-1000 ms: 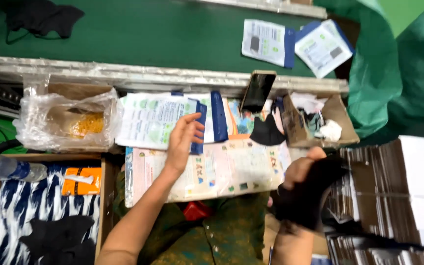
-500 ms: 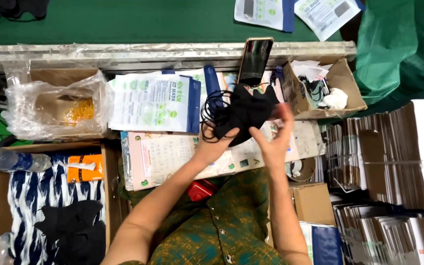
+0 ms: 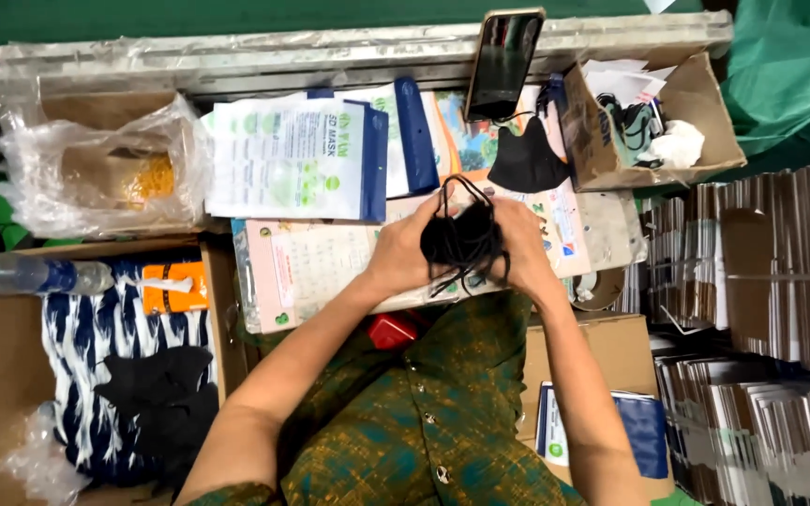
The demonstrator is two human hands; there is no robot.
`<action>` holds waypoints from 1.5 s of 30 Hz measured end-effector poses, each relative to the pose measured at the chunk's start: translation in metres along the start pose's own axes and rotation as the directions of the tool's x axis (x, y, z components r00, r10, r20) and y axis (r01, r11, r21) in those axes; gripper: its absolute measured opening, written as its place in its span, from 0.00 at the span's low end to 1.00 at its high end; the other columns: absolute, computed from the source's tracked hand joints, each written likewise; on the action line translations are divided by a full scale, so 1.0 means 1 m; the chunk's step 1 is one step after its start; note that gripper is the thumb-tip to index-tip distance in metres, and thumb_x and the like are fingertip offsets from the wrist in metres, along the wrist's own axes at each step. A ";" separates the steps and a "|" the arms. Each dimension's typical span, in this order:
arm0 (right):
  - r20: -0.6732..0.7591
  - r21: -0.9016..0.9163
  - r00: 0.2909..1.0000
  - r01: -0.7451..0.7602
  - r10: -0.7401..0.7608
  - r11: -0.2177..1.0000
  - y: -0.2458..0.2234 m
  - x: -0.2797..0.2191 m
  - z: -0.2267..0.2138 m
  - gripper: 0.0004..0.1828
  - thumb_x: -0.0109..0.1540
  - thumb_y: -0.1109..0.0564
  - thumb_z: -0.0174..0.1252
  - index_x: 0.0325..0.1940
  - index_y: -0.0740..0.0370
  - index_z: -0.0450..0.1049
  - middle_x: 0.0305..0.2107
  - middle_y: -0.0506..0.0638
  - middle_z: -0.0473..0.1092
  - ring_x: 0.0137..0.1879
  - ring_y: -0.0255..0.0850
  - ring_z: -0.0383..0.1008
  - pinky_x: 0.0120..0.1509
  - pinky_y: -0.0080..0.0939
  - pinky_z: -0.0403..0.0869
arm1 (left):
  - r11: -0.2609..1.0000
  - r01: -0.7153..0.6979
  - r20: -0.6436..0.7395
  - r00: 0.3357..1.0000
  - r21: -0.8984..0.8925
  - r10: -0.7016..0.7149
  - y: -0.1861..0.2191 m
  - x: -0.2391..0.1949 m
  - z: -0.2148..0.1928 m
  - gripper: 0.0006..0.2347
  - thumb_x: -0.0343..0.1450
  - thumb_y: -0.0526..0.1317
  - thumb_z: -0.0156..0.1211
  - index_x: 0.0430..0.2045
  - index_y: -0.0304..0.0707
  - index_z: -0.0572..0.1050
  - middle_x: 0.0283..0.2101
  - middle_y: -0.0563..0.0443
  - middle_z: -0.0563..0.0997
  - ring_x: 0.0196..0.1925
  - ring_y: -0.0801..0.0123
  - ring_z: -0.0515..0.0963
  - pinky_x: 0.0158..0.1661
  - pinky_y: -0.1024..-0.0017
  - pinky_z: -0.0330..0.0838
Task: The recorder is placing black face masks into individual plastic packaging sleeves.
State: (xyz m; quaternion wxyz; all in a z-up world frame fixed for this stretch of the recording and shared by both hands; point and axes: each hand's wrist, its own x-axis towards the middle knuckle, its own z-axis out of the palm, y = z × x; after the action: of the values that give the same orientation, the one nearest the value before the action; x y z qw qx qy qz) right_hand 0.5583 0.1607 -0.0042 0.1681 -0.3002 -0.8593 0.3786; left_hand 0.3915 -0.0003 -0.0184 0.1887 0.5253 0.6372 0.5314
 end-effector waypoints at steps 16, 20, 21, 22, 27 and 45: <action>0.026 0.156 0.923 0.376 -0.385 0.913 0.019 0.032 0.034 0.45 0.55 0.53 0.67 0.74 0.66 0.60 0.47 0.53 0.75 0.54 0.45 0.73 0.58 0.42 0.71 | 0.989 -0.115 0.113 0.988 0.089 0.105 -0.007 0.012 0.014 0.32 0.68 0.40 0.67 0.70 0.51 0.61 0.37 0.40 0.84 0.37 0.46 0.84 0.37 0.56 0.76; 0.203 0.605 0.967 -0.001 -0.153 0.797 0.057 0.018 0.056 0.37 0.69 0.47 0.58 0.79 0.60 0.56 0.61 0.48 0.70 0.63 0.41 0.76 0.64 0.40 0.75 | 0.970 -0.219 0.449 0.880 0.102 0.152 -0.001 0.020 0.005 0.22 0.67 0.38 0.66 0.58 0.52 0.74 0.38 0.44 0.85 0.40 0.49 0.85 0.40 0.56 0.76; 0.196 0.600 0.966 0.020 -0.171 0.800 0.058 0.011 0.055 0.37 0.69 0.47 0.58 0.79 0.60 0.56 0.61 0.48 0.70 0.63 0.41 0.76 0.64 0.40 0.75 | 0.966 -0.235 0.439 0.883 0.111 0.164 0.009 0.020 0.000 0.22 0.67 0.38 0.66 0.58 0.52 0.74 0.38 0.44 0.85 0.40 0.49 0.85 0.40 0.56 0.76; 0.150 0.482 0.970 0.097 -0.191 0.871 0.058 0.016 0.055 0.32 0.66 0.50 0.61 0.71 0.63 0.62 0.56 0.51 0.72 0.59 0.42 0.77 0.62 0.40 0.75 | 0.959 -0.282 0.394 0.886 0.036 0.245 0.018 0.027 -0.010 0.23 0.63 0.37 0.66 0.55 0.47 0.75 0.41 0.40 0.83 0.39 0.46 0.84 0.40 0.56 0.75; 0.041 0.140 0.967 0.242 -0.250 0.960 0.041 0.018 0.042 0.20 0.59 0.57 0.68 0.53 0.67 0.76 0.43 0.57 0.79 0.50 0.44 0.80 0.56 0.42 0.76 | 0.928 -0.213 -0.311 0.899 0.307 0.309 0.027 0.056 -0.043 0.14 0.58 0.39 0.69 0.35 0.40 0.77 0.35 0.43 0.80 0.39 0.48 0.79 0.39 0.57 0.71; -0.198 0.695 0.974 0.060 0.111 0.717 -0.019 0.039 0.042 0.32 0.55 0.63 0.70 0.62 0.71 0.70 0.53 0.53 0.75 0.56 0.40 0.76 0.63 0.39 0.73 | 0.606 0.295 -0.282 0.952 0.739 -0.119 -0.109 0.070 -0.047 0.04 0.62 0.31 0.60 0.20 0.29 0.81 0.34 0.33 0.78 0.38 0.46 0.80 0.37 0.56 0.76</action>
State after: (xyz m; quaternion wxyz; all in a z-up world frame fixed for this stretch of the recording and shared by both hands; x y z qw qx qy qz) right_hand 0.4994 0.1529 -0.0154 0.3597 -0.2678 -0.6243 0.6396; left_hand 0.2770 0.0504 -0.0743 -0.0608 0.4200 0.8753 0.2320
